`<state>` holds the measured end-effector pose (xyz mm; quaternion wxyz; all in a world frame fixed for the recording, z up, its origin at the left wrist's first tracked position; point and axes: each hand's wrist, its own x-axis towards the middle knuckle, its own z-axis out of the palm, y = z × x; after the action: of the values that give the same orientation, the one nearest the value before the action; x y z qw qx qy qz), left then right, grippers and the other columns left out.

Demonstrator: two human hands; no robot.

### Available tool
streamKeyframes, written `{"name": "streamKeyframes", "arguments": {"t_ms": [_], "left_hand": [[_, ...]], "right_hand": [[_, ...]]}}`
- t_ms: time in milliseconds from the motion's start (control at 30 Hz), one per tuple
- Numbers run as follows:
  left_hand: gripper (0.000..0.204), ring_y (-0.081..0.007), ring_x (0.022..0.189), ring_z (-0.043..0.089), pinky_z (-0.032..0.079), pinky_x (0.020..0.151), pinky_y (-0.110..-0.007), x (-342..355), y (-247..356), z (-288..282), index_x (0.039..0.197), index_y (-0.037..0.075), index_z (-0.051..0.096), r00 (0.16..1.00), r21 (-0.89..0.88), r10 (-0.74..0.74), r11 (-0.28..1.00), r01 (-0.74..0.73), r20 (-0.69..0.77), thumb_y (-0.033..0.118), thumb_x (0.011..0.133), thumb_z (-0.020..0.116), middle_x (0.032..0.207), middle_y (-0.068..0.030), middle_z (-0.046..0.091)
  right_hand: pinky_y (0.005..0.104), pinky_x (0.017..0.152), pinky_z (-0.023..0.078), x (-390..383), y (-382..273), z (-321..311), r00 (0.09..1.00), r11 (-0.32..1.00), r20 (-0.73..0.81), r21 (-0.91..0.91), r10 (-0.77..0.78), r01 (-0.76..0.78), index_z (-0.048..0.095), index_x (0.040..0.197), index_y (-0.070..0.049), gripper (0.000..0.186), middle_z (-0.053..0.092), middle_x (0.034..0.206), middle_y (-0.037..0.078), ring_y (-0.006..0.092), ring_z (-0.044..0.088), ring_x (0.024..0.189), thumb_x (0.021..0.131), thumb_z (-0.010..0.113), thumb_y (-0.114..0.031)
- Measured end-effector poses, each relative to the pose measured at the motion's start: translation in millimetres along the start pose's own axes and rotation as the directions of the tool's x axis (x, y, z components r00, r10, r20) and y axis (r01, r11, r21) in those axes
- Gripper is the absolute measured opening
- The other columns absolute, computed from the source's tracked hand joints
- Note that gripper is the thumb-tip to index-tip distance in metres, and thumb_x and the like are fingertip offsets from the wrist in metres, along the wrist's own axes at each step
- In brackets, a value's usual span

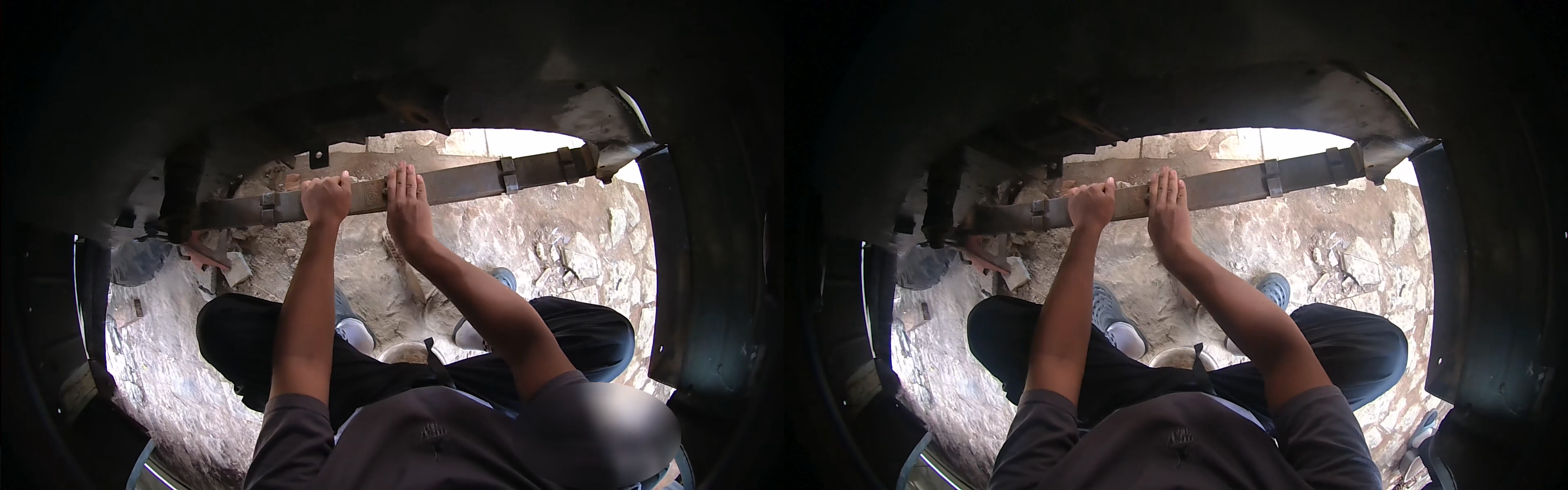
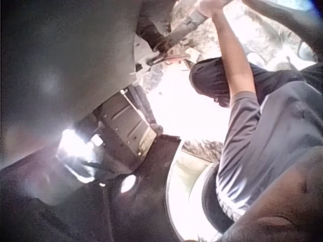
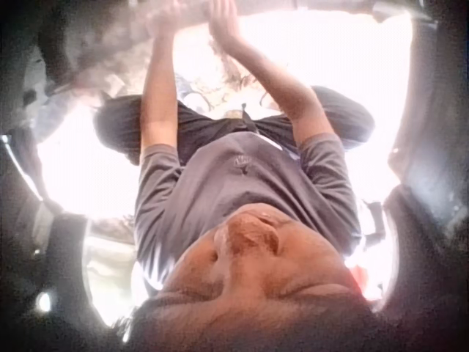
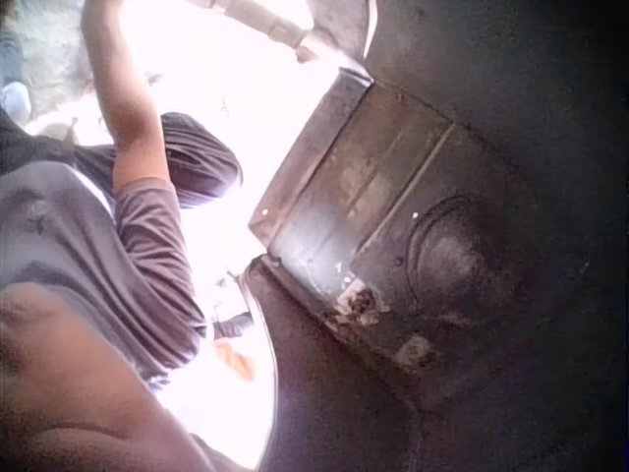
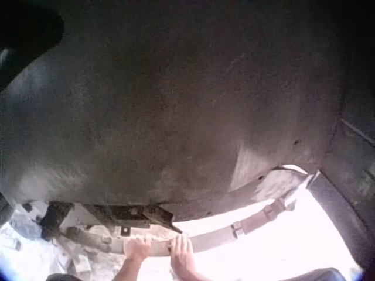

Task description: The person sits beneath a vehicle and uses a wrench to tighten bolts on a metal suspension component. They then insert a rubber bushing into a hole in the metal frame and press it into place by hand.

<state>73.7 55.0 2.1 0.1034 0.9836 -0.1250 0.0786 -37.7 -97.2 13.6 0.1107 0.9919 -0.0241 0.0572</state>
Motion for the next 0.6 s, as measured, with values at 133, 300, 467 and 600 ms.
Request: {"name": "streamKeyframes", "arguments": {"t_ms": [133, 300, 467, 600], "left_hand": [[0.051, -0.0322, 0.091, 0.071, 0.045, 0.098, -0.045, -3, 2, 0, 0.082, 0.009, 0.081, 1.0, 0.024, 0.009, 1.0, -0.009, 0.004, 0.042, 0.103, 0.048, 0.085, -0.0148, 0.076], [0.051, -0.0322, 0.09, 0.071, 0.045, 0.097, -0.044, -5, 3, 3, 0.081, 0.009, 0.08, 0.999, 0.0, -0.001, 1.0, 0.001, -0.033, 0.042, 0.103, 0.048, 0.084, -0.0143, 0.076], [0.051, -0.0323, 0.09, 0.071, 0.045, 0.096, -0.044, -4, -1, 1, 0.08, 0.009, 0.08, 1.0, 0.017, 0.021, 1.0, -0.021, -0.013, 0.041, 0.104, 0.048, 0.083, -0.0137, 0.076], [0.051, -0.0315, 0.089, 0.071, 0.045, 0.096, -0.044, -2, 6, -2, 0.08, 0.009, 0.08, 0.999, 0.032, 0.029, 0.999, -0.028, -0.029, 0.041, 0.104, 0.048, 0.083, -0.0133, 0.076]], "right_hand": [[0.0477, 0.127, 0.023, -6, 0, 3, 1.0, 0.999, 0.007, 0.034, 0.007, -0.007, 0.026, 0.158, 0.009, 0.065, 0.03, 0.165, 0.029, 0.0394, 0.031, 0.154, 0.1, 0.046, -0.014], [0.0476, 0.127, 0.024, -48, -7, 5, 0.999, 0.999, -0.016, 0.023, -0.032, 0.033, 0.026, 0.158, 0.009, 0.068, 0.029, 0.165, 0.029, 0.0399, 0.03, 0.154, 0.099, 0.048, -0.015], [0.0477, 0.128, 0.02, -20, 0, -9, 0.996, 1.0, 0.087, 0.026, 0.005, -0.007, 0.023, 0.16, 0.007, 0.065, 0.025, 0.168, 0.027, 0.039, 0.023, 0.157, 0.103, 0.043, -0.019], [0.0473, 0.129, 0.017, 8, 3, -3, 0.991, 0.994, 0.112, 0.069, 0.075, -0.083, 0.024, 0.16, 0.006, 0.066, 0.025, 0.168, 0.026, 0.0379, 0.023, 0.157, 0.103, 0.044, -0.02]]}}
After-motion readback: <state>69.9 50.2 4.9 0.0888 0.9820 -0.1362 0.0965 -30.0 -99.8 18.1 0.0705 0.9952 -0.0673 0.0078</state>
